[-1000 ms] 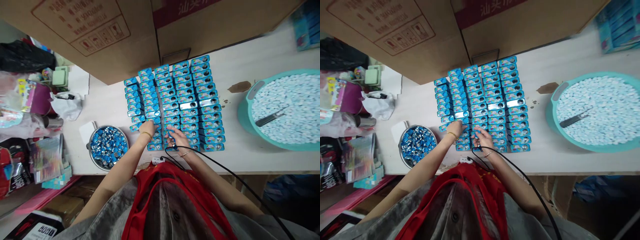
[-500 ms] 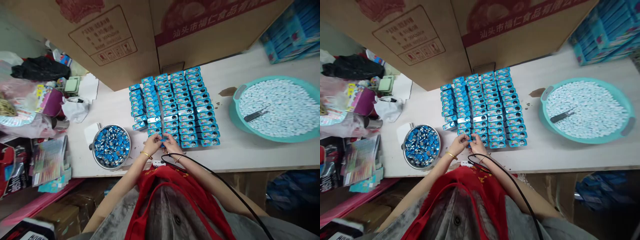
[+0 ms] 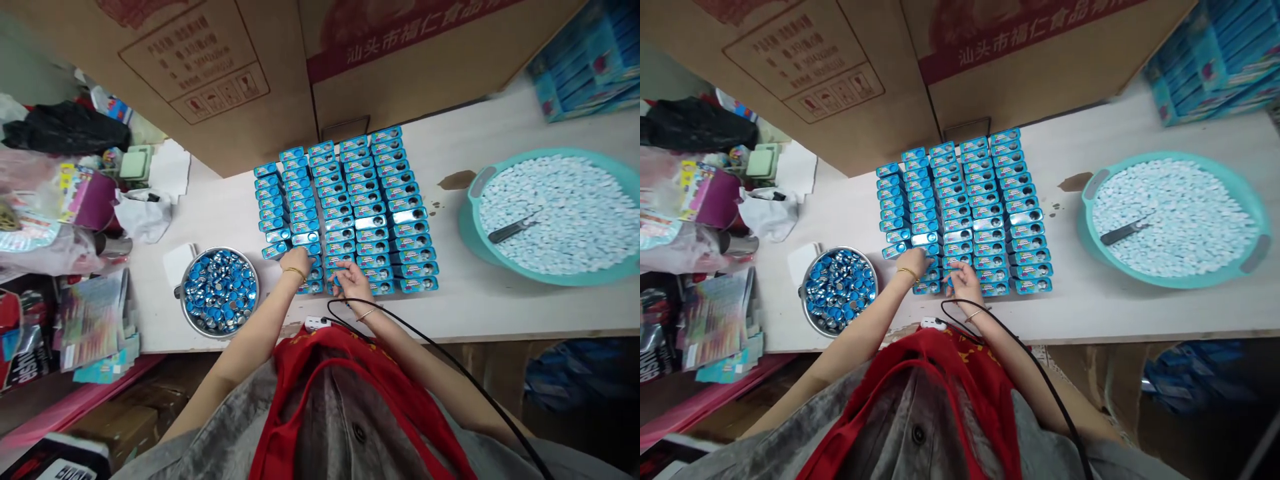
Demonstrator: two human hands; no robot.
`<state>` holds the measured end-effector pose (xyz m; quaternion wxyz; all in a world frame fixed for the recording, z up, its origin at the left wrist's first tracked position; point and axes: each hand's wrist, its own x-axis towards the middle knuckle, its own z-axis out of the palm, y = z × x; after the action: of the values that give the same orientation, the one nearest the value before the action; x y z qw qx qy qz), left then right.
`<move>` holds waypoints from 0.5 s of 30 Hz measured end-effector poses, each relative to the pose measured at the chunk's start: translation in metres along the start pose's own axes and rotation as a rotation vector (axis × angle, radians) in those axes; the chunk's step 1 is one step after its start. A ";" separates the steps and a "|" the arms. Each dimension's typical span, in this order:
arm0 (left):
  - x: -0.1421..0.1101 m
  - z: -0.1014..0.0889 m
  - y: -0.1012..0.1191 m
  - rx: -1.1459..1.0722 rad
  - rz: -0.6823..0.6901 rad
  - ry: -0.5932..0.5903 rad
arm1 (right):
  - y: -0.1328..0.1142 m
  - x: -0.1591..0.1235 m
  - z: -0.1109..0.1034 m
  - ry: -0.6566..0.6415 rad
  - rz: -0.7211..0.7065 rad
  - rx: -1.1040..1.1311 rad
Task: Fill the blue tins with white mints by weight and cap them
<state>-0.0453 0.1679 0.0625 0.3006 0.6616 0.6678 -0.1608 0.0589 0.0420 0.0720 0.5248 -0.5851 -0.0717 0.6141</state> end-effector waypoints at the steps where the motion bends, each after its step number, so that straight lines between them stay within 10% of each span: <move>1: 0.000 0.000 -0.001 -0.020 -0.011 0.007 | 0.000 0.002 0.002 0.003 -0.034 -0.016; 15: -0.085 0.048 -0.019 -0.853 0.100 -0.063 | 0.024 -0.003 0.014 -0.008 -0.194 -0.105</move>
<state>-0.0596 0.0702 0.0742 0.5749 0.5044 0.6322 0.1242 0.0336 0.0365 0.0610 0.5500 -0.5998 -0.1622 0.5580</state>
